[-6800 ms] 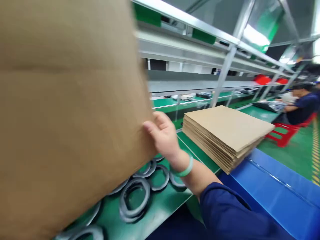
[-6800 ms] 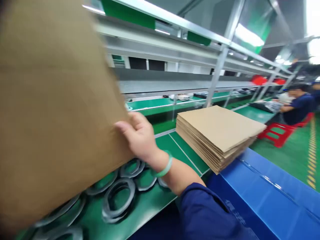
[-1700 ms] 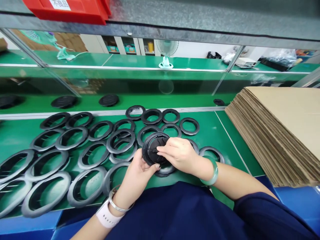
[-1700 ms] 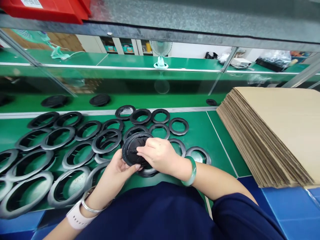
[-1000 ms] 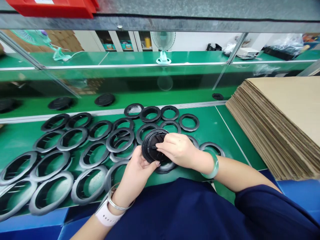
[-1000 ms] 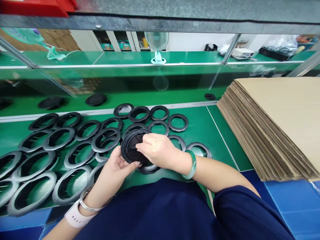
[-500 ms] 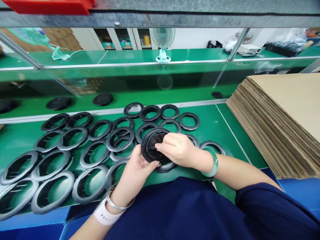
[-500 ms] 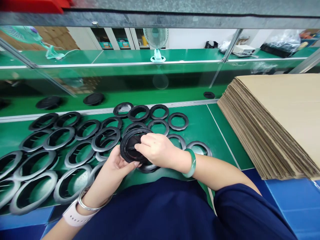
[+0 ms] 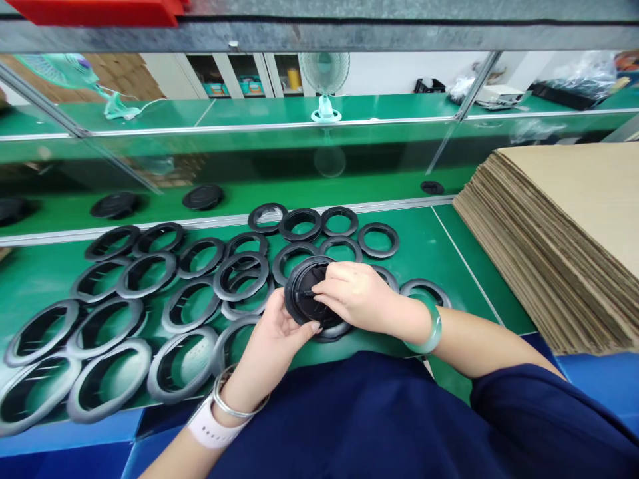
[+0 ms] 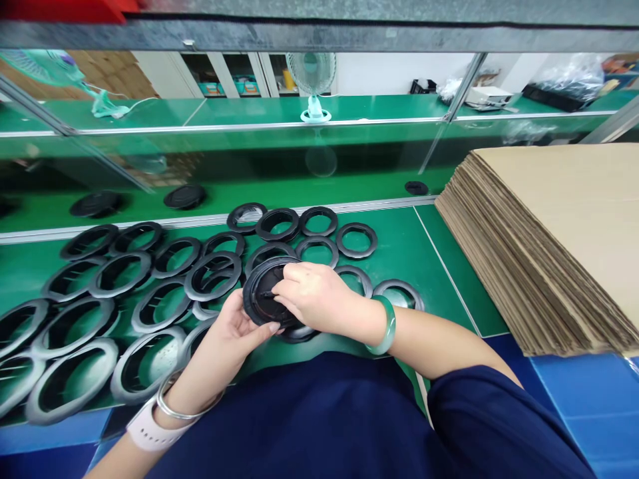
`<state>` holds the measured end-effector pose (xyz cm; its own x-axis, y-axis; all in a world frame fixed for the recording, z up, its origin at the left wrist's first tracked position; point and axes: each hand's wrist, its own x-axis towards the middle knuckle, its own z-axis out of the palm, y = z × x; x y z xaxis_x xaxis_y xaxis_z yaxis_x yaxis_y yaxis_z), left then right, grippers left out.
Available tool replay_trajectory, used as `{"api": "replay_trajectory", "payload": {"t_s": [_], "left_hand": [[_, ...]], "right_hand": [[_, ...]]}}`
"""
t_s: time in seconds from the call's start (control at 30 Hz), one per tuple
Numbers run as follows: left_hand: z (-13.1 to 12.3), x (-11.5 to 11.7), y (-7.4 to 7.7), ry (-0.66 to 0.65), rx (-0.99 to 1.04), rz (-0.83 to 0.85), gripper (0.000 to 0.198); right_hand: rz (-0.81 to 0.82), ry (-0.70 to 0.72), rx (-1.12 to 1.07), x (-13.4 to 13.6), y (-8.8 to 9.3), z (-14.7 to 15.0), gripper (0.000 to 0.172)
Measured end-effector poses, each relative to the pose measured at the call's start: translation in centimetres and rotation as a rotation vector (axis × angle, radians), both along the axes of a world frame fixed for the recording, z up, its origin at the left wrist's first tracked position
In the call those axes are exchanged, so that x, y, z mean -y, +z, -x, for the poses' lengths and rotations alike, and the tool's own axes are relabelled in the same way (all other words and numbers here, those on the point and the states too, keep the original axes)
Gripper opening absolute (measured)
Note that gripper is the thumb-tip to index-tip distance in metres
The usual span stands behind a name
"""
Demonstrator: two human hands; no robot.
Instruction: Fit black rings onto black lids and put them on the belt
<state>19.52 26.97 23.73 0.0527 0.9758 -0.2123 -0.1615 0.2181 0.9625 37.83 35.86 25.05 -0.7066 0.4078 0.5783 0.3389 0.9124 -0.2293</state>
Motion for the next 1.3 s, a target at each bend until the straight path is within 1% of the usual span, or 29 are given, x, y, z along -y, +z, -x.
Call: {"api": "replay_trajectory", "payload": {"t_s": [0.2,0.33,0.53,0.6,0.7,0.8,1.07,1.2,1.3], "left_hand": [[0.1,0.1,0.0,-0.016,0.025,-0.013,0.054],[0.1,0.3,0.1,-0.026,0.032,-0.016,0.056],[-0.1,0.6,0.8,-0.007,0.001,0.027,0.058],[-0.1,0.7,1.0,-0.002,-0.009,0.028,0.058],[-0.1,0.9,1.0,-0.009,-0.016,0.03,0.058],[-0.2,0.9,1.0,-0.012,-0.023,0.034,0.058],[-0.3,1.3,0.9,0.006,-0.072,0.006,0.057],[-0.3,1.4,0.8,0.022,-0.109,-0.027,0.059],[-0.4,1.2,0.6,0.032,-0.103,-0.02,0.059]], "right_hand": [[0.04,-0.006,0.001,0.5,0.4,-0.3,0.015],[0.048,-0.015,0.035,0.9,0.9,-0.4,0.015],[0.046,-0.025,0.086,1.3,1.4,-0.2,0.016],[0.047,-0.017,0.076,1.4,1.3,-0.2,0.021],[0.0,0.005,0.044,1.5,1.0,-0.2,0.027],[-0.053,0.016,0.026,1.6,0.8,-0.1,0.027],[-0.126,-0.012,0.015,2.2,0.8,0.3,0.029],[-0.115,-0.034,0.039,2.4,0.9,0.5,0.029],[-0.088,-0.038,0.055,2.4,1.2,0.5,0.025]]}}
